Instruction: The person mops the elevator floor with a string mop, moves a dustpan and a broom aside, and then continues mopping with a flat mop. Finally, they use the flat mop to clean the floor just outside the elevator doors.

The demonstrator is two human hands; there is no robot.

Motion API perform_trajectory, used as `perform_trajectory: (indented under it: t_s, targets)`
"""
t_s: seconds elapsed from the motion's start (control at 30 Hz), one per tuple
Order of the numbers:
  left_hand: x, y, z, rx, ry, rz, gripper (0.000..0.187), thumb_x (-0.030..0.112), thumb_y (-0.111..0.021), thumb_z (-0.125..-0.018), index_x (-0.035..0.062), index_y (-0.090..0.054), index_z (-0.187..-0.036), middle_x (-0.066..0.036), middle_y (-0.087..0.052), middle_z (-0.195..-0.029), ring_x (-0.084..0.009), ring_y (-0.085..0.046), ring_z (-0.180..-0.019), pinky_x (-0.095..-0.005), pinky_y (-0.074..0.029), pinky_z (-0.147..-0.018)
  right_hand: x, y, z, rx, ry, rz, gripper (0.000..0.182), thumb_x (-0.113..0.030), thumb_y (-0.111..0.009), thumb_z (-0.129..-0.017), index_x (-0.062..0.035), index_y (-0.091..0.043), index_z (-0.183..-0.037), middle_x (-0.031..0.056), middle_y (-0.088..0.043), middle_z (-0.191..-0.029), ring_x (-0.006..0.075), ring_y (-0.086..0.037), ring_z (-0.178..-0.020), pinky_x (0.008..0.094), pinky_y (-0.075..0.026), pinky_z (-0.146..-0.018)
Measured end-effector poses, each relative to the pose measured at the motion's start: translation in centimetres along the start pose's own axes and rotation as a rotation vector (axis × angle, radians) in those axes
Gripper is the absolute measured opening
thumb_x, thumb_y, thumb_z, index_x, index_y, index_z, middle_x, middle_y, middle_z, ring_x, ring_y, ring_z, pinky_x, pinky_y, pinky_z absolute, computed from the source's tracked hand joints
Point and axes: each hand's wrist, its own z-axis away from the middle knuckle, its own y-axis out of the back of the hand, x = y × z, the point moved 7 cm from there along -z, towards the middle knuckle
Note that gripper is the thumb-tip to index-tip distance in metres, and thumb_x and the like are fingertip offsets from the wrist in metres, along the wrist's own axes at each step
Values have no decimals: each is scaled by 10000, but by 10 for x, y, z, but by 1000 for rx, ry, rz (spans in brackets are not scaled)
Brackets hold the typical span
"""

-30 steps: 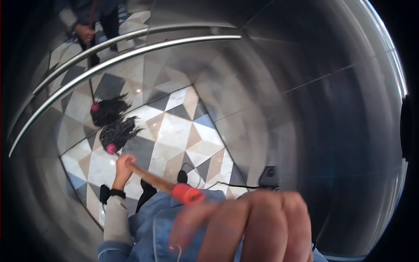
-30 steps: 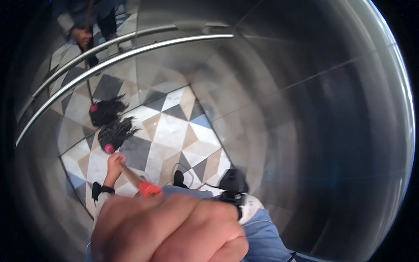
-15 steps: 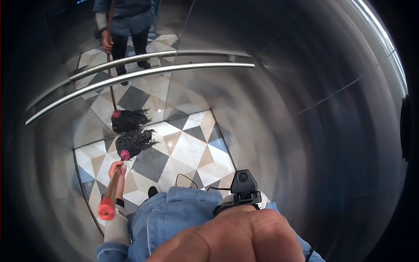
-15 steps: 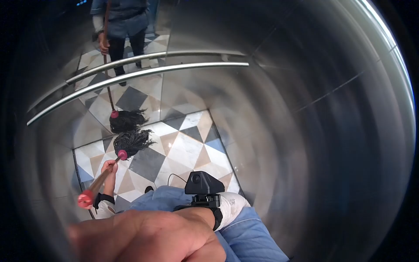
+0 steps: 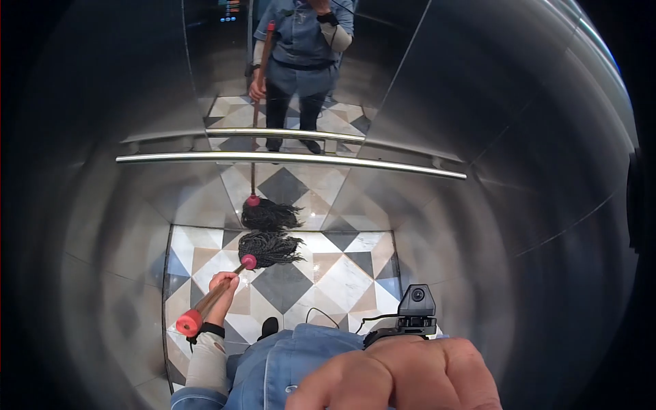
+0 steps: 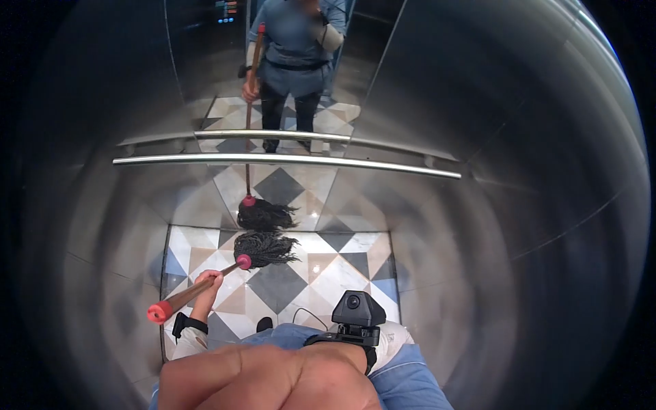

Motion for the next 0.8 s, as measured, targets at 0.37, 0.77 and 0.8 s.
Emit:
perform_trajectory:
  t_s: [0.37, 0.77, 0.8]
  targets:
    - [-1, 2, -23, -107, 240, 288, 77, 113, -634, -783, 63, -583, -810, 24, -553, -765, -75, -484, -740, -222, -400, -697, 0, -10, -3, 29, -50, -94, 184, -186, -604, -831, -81, -642, -685, 8, -602, -727, 88, -392, -560, 213, -330, -490]
    - [-44, -9, -32, -80, 121, 286, 97, 113, -642, -762, 42, -593, -806, -1, -578, -740, -86, -525, -706, -240, -436, -667, -33, 1, 1, -386, -343, 104, 151, -210, -542, -874, -91, -609, -809, 75, -606, -787, 163, -436, -607, 288, -351, -536]
    - [-49, -13, -34, -66, 101, 297, 97, 116, -638, -762, 40, -594, -804, -1, -579, -733, -85, -528, -698, -242, -440, -661, -37, 3, 3, -379, -357, 116, 178, -187, -511, -887, -81, -560, -751, 67, -571, -717, 155, -418, -574, 290, -367, -547]
